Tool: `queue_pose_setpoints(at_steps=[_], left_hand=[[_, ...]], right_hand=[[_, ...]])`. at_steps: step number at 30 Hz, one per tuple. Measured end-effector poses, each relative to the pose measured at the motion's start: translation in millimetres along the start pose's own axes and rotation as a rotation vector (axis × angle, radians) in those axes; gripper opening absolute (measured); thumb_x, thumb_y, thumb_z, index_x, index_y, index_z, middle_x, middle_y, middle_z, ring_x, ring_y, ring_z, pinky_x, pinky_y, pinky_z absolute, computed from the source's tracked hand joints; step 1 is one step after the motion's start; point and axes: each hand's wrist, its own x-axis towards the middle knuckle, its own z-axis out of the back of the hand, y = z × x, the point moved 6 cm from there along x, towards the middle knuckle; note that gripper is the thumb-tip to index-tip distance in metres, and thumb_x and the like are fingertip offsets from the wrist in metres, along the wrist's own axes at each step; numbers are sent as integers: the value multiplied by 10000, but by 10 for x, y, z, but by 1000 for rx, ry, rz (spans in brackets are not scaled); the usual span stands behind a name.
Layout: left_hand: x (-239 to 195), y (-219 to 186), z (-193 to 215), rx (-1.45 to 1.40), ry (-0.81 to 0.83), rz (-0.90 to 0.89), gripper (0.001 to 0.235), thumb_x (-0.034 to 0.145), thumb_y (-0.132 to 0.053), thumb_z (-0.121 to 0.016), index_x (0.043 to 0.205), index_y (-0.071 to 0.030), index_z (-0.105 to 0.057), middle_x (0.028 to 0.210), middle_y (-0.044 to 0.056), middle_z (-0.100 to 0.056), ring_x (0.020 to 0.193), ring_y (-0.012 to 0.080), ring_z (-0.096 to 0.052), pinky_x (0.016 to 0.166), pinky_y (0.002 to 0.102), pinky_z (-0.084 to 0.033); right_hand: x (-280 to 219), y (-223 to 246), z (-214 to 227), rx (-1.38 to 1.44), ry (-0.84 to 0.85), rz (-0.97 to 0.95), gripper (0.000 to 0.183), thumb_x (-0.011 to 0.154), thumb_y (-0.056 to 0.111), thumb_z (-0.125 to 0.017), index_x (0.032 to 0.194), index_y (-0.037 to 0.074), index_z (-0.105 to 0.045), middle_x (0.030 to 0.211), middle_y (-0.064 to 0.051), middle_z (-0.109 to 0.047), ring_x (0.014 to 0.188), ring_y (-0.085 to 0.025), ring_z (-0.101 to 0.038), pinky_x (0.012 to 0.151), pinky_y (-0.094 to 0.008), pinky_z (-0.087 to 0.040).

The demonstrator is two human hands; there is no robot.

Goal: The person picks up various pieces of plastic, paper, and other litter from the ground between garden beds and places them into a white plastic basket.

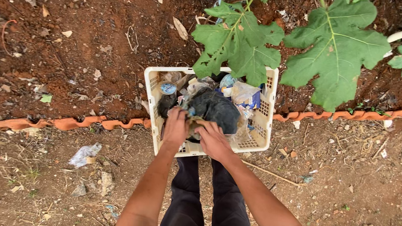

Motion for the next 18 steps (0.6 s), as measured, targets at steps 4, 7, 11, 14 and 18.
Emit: queue_pose_setpoints(at_steps=[4,7,11,14,18], left_hand=[[-29,11,515,-16,153,348,669,906,-301,-709,1457,29,-523,1516,194,-372,1423,336,-389,1171,480,-419],[4,-119,891,-58,71,430,624,928,-283,-676,1450,10,-501,1543,291,-275,1404,415,-330,1078,524,-412],[-42,-372,1114,-63,-159,235,621,977,-368,-620,1534,-127,-487,1530,299,-283,1418,446,-303,1108,634,-321],[-192,-629,1058,72,-96,-24,639,968,-469,-593,1525,-185,-463,1530,250,-288,1415,425,-272,1115,708,-228],[-436,-759,795,210,175,-175,625,975,-460,-552,1558,-282,-416,1559,125,-320,1518,336,-218,1184,722,-180]], right_hand=[[-81,54,505,-72,-168,-77,548,960,164,-666,1461,293,-486,1686,-63,-235,1571,-390,-198,1245,-597,-269],[-61,-22,599,-53,-53,-227,689,899,220,-722,1510,321,-420,1684,-92,-111,1539,-428,-108,1179,-658,-223],[-103,-262,363,131,11,-522,832,891,336,-734,1588,321,-280,1707,-70,-38,1553,-397,-96,1170,-671,-234],[-116,-413,141,202,-23,-649,913,888,385,-725,1620,249,-198,1705,-76,-38,1548,-369,-123,1163,-660,-258],[-214,-476,93,203,-135,-731,999,855,372,-742,1626,116,-160,1680,-81,-96,1521,-348,-161,1182,-589,-271]])
